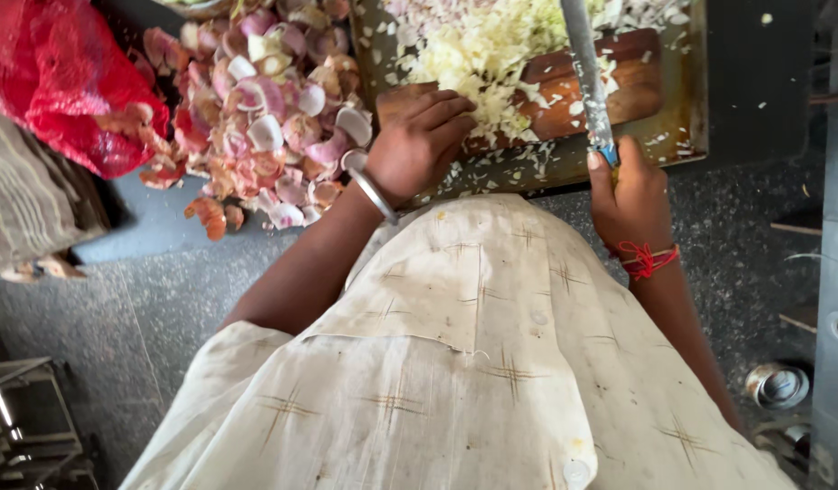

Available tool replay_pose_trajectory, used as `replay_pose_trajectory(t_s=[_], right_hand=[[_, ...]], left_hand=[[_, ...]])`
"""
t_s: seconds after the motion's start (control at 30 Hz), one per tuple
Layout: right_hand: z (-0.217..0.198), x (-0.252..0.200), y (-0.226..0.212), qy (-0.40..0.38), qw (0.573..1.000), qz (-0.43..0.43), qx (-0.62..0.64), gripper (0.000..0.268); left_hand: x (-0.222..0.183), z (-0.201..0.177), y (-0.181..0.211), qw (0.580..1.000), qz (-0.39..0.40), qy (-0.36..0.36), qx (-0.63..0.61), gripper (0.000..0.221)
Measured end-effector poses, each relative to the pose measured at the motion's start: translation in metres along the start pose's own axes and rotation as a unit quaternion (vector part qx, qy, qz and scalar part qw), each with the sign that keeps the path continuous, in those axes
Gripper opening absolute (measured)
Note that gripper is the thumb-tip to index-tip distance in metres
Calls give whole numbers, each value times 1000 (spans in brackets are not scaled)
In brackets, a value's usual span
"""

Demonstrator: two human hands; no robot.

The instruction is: The person chops a cabbage on a wooden board using a large knife.

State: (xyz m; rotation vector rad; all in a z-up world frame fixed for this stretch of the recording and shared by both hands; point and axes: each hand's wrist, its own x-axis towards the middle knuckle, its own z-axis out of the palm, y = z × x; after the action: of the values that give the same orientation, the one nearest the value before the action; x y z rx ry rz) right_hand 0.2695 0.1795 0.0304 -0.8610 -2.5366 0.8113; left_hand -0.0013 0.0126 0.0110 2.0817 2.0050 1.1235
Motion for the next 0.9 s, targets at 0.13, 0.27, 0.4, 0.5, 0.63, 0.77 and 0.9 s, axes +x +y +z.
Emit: replay_pose_trajectory(t_s=[0.13, 0.27, 0.4, 0.5, 0.63, 0.77, 0.9], right_hand=[[4, 19, -23, -78, 996, 39, -11, 27], [14, 34, -37, -122, 991, -4, -48, 29], [19, 39, -42, -86, 994, -70, -20, 25], [19, 37, -38, -98, 994, -52, -16, 25], [24, 22, -30, -130, 991, 24, -17, 29], [35, 16, -23, -140, 989, 34, -32, 31], [30, 26, -30, -137, 990, -18, -41, 30]], left_hand=[[0, 6, 0, 999, -36, 25, -5, 26], [8, -10, 11, 998, -35, 45, 12, 29], [17, -22, 9, 995, -26, 70, 66, 49], [19, -10, -10, 999, -35, -19, 6, 32], [3, 9, -14, 997, -67, -13, 34, 31], [-4, 28, 7, 989, -123, 59, 66, 26], [-1, 15, 12, 989, -112, 83, 42, 29]])
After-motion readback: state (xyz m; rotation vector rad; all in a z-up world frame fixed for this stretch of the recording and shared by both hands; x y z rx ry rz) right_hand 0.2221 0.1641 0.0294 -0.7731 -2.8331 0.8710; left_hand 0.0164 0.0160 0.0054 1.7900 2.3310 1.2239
